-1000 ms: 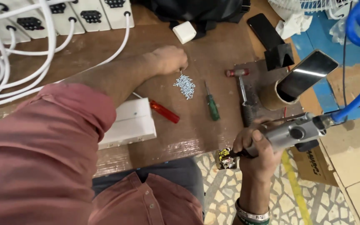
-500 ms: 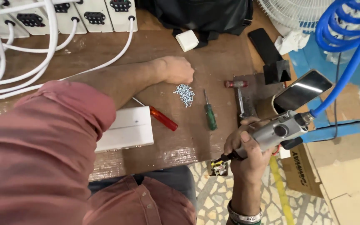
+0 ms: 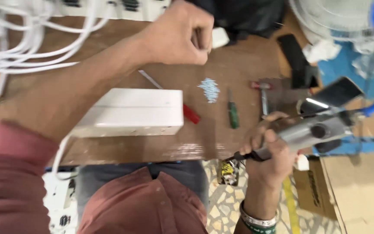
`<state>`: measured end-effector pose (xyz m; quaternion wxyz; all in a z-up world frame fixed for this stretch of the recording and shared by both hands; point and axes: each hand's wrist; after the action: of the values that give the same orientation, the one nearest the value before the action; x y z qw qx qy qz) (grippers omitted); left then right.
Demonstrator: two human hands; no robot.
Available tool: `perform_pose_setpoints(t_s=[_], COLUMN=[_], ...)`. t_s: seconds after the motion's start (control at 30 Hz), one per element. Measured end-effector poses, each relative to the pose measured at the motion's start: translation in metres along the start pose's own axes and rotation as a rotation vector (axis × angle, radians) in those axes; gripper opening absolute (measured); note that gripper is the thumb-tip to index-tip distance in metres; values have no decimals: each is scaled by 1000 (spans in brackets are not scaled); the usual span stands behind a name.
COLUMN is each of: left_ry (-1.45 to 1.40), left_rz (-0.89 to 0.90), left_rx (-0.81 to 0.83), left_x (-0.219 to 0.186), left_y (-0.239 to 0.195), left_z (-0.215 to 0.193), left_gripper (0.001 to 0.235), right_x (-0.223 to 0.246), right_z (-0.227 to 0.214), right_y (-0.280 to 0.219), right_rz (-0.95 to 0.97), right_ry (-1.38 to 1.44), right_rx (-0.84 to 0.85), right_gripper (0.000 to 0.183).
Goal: The user is assembling an electrical distribution box by installing screws into the casing using both manual and pneumatic screwdrivers.
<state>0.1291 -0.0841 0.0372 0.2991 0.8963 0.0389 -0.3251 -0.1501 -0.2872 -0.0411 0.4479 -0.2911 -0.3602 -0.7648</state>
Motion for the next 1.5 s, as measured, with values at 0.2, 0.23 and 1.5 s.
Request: perform_pose_setpoints(t_s=[0.2, 0.23, 1.5], left_ry=[-76, -55, -1123], left_rz=[-384, -402, -447], left_rx=[-395, -421, -1192], left_x=[-119, -119, -140], left_y=[-100, -126, -266], left_z=[-61, -58, 64], left_gripper=[18, 18, 17], right_x=[-7, -9, -94], right_z=[58, 74, 258], right_y=[32, 36, 57], right_rz=[14, 33, 99], right_ry=[26, 41, 96], right_rx=[147, 175, 595], right_gripper=[29, 29, 27])
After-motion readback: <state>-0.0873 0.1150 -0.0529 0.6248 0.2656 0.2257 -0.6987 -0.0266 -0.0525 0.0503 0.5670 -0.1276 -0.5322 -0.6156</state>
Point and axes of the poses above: each hand's wrist, its own y-axis towards the middle knuckle, its own z-axis out of the palm, x = y × z, and after that the axes turned 6 degrees about x, right-handed
